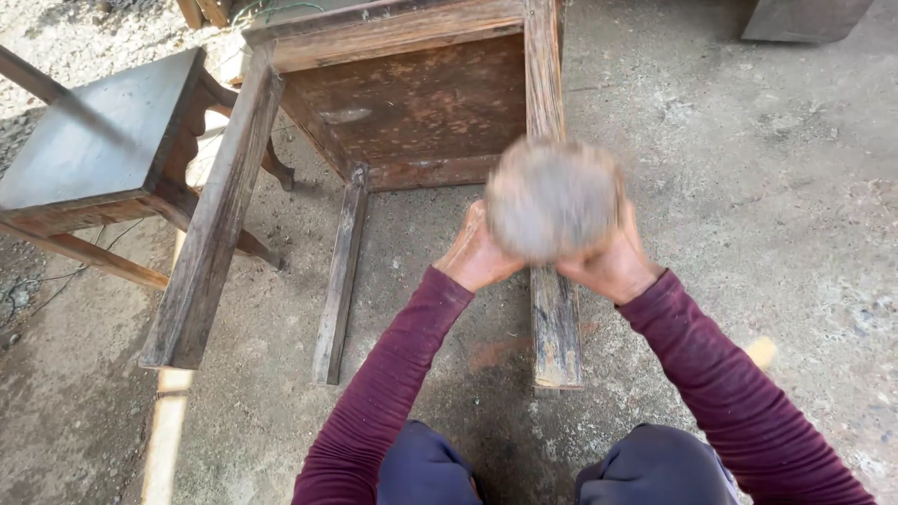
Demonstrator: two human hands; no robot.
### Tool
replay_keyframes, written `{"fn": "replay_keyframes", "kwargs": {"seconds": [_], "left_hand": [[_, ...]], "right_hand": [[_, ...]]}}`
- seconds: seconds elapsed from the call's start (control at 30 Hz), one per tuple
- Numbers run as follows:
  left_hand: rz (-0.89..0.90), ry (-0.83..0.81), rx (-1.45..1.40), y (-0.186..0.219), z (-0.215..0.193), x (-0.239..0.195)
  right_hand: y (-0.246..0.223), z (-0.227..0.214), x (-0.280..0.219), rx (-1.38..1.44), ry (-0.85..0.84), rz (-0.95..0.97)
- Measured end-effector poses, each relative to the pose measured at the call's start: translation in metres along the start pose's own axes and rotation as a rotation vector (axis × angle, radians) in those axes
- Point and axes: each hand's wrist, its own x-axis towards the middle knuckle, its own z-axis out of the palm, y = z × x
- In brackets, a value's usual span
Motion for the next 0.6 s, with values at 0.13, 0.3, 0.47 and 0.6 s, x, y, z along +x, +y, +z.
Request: {"fn": "replay_keyframes", "kwargs": {"seconds": [0.13, 0.3, 0.47, 0.6], "left_hand": [[0.0, -0.053, -0.032, 0.019, -0.017, -0.004], [-0.006, -0.178, -0.145, 0.019, -0.019, -0.034], [-0.134, -0.205, -0.18, 0.085, -0.038, -0.049], [-0.1, -0.224, -0.246, 0.117, -0.045, -0.058]], "right_hand": [[0.001, 0.016, -0.027, -0.31, -0.033, -0.105], [-0.027, 0.012, -0.051, 0.041, -0.099, 0.109], [-0.124, -0.027, -0.04, 0.049, -0.106, 0.21], [-0.148, -0.036, -0.055, 0.072, -0.072, 0.141]]}}
